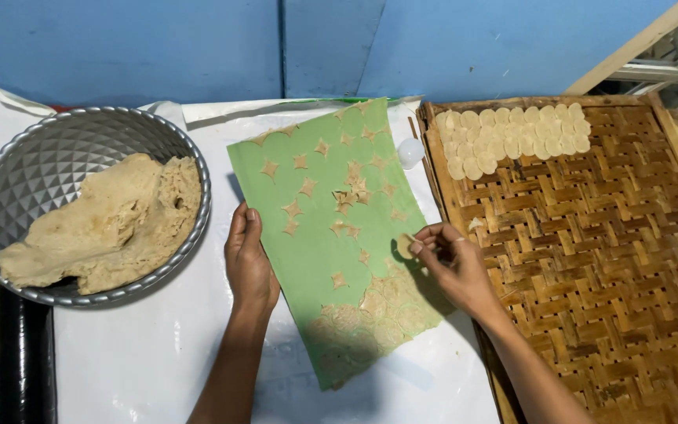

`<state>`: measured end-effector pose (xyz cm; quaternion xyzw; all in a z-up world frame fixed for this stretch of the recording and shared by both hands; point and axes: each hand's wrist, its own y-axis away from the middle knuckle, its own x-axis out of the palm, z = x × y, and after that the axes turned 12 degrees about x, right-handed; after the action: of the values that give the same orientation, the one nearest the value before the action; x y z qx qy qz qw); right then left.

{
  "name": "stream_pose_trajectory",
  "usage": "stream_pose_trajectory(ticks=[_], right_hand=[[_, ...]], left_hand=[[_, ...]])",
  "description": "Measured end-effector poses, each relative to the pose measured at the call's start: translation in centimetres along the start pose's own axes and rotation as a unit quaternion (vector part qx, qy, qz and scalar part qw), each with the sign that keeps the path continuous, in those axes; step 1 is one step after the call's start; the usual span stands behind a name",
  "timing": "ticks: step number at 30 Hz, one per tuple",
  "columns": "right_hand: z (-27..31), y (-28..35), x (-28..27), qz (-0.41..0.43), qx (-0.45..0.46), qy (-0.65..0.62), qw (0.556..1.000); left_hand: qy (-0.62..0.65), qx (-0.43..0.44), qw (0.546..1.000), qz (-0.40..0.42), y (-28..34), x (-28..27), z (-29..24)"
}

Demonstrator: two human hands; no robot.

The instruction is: Peel flattened dough circles from a plastic sheet and arrange them onto a woven bamboo tray for drying.

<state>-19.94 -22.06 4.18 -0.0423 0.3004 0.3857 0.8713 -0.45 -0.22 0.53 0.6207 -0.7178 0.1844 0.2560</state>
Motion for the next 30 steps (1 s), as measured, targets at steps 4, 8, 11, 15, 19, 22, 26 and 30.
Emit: stream_pose_trajectory(ticks=[4, 8, 11, 15, 19, 22, 26, 30], right_hand=[[0.0, -1.3, -3.2, -0.074, -0.023, 0.094, 0.993], [-0.2, -3.5, -5.4, -0.146, -0.028, 0.117, 0.982], [-1.7, -5.8, -6.9, -0.209, -0.044, 0.138, 0.967], [-6.3, -10.9, -9.1, -0.301, -0.058, 0.142, 0.941], [-8.4, -13.8, -10.2, -0.331, -0.085, 0.13, 0.931], [-9.4, -15.1, -10.6, -0.364, -0.09, 0.139, 0.917], [-9.7, -15.6, -10.4, -0.38, -0.092, 0.157, 0.907], [-7.3, -13.6, -9.9, -0.363, -0.09, 0.137, 0.917]], left_hand=[[0.005, 0.004, 1.0, 0.006, 0.0, 0.0, 0.2], [-0.006, 0.007, 1.0, 0.008, -0.1, 0.1, 0.0], [-0.017, 0.008, 1.0, 0.008, 0.1, 0.1, -0.2], [-0.024, 0.016, 1.0, 0.002, 0.4, 0.8, -0.7], [-0.029, 0.015, 0.999, 0.009, 0.2, 0.4, -0.3], [-0.032, 0.012, 0.999, 0.009, 0.1, 0.4, -0.2], [-0.029, 0.011, 0.999, 0.008, 0.1, 0.3, -0.2], [-0.018, 0.004, 1.0, 0.018, 0.2, 0.7, -0.7]])
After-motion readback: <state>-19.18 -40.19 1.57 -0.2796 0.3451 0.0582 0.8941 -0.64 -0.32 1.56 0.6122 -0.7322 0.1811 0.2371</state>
